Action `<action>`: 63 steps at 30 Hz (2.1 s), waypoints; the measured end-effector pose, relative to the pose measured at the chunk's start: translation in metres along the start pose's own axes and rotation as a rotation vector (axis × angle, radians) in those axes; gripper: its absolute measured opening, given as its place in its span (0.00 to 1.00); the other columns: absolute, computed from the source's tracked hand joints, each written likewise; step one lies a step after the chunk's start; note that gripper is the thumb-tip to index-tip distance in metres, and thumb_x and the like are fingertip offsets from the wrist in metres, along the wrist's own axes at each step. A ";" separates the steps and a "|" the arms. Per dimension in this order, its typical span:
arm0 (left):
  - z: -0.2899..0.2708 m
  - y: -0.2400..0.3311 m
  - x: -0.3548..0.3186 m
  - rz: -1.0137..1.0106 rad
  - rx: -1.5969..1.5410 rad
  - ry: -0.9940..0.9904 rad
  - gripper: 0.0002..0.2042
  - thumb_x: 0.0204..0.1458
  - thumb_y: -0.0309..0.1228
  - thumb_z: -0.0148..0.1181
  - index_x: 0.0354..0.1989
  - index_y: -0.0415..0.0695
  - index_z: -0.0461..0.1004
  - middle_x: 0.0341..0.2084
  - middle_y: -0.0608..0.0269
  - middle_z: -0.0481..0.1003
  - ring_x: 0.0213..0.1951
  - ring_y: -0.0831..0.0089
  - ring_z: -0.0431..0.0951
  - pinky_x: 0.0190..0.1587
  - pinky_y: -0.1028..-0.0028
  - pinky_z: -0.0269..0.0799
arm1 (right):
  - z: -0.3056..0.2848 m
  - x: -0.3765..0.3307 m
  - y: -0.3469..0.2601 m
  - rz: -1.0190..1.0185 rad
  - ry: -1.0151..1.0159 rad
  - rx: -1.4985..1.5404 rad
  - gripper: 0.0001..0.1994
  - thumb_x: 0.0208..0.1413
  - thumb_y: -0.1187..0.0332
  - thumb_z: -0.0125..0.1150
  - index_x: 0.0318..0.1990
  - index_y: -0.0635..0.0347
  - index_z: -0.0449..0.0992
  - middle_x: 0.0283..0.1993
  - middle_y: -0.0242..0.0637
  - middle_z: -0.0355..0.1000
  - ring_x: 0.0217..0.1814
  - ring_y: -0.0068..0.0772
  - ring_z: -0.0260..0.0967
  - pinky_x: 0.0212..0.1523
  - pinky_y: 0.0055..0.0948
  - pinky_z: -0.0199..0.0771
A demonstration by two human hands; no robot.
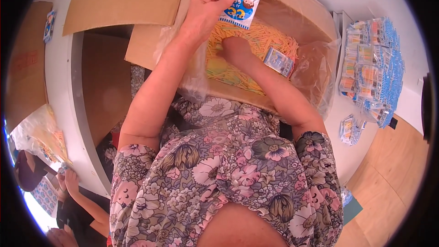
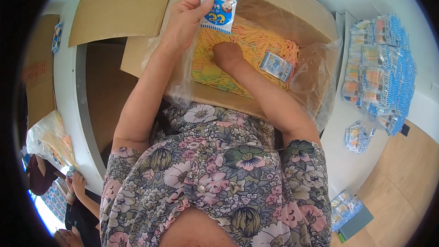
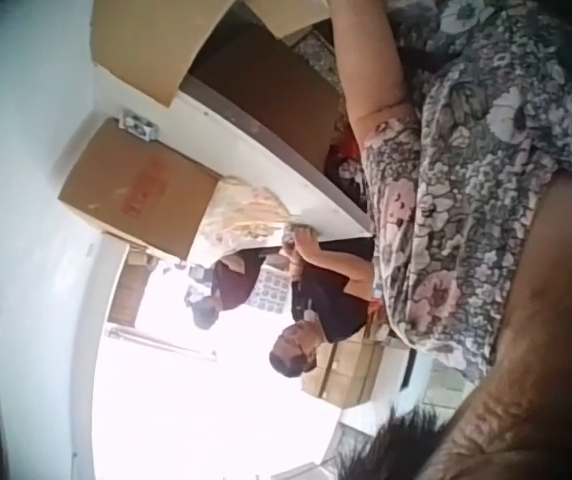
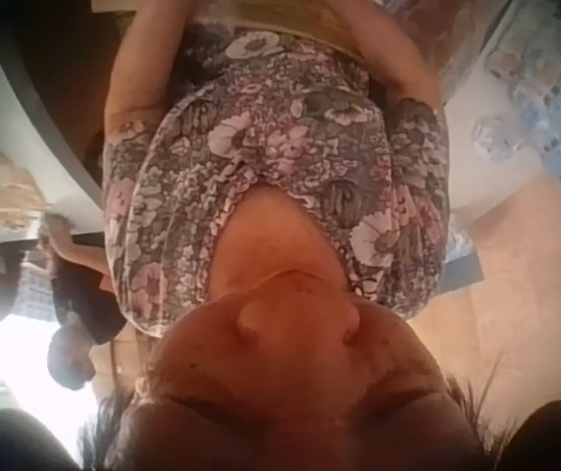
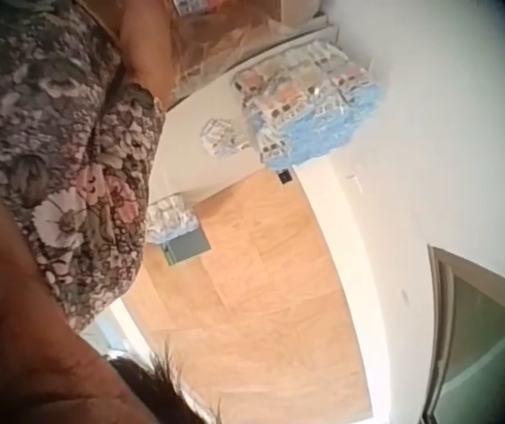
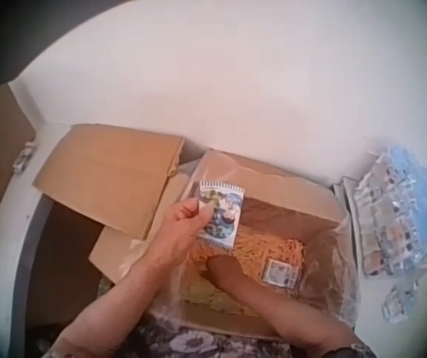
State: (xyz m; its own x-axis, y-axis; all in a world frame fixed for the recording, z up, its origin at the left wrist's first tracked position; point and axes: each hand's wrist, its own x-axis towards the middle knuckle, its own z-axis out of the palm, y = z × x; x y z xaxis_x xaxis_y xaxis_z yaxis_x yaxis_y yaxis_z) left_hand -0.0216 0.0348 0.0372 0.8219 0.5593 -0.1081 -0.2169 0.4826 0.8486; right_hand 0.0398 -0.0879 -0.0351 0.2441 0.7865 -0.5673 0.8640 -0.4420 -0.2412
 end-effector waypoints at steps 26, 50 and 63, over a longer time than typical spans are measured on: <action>0.009 -0.006 -0.023 -0.500 0.613 -0.600 0.08 0.50 0.32 0.61 0.28 0.38 0.78 0.20 0.70 0.75 0.25 0.87 0.71 0.30 0.80 0.67 | -0.056 -0.034 0.046 -0.177 0.285 2.174 0.15 0.61 0.53 0.47 0.28 0.52 0.62 0.21 0.28 0.57 0.20 0.24 0.55 0.23 0.23 0.59; -0.001 -0.025 -0.017 -0.025 0.584 -0.769 0.07 0.50 0.24 0.59 0.36 0.39 0.78 0.26 0.68 0.77 0.34 0.83 0.72 0.42 0.78 0.69 | -0.052 -0.066 0.004 -0.200 0.624 2.008 0.13 0.60 0.61 0.51 0.46 0.60 0.62 0.46 0.47 0.69 0.51 0.41 0.69 0.47 0.36 0.74; 0.004 -0.012 -0.025 -0.243 0.441 -0.726 0.08 0.49 0.29 0.61 0.36 0.40 0.80 0.28 0.66 0.78 0.34 0.81 0.74 0.42 0.78 0.69 | -0.040 -0.055 0.018 -0.242 0.503 1.691 0.19 0.58 0.57 0.55 0.45 0.65 0.67 0.38 0.37 0.69 0.46 0.25 0.64 0.50 0.26 0.63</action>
State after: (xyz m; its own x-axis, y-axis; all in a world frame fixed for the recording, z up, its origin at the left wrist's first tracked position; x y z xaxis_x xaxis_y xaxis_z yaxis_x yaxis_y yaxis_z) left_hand -0.0370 0.0124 0.0318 0.9831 -0.1635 -0.0829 0.1070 0.1450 0.9836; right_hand 0.0599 -0.1221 0.0234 0.5704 0.7952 -0.2059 -0.3743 0.0285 -0.9268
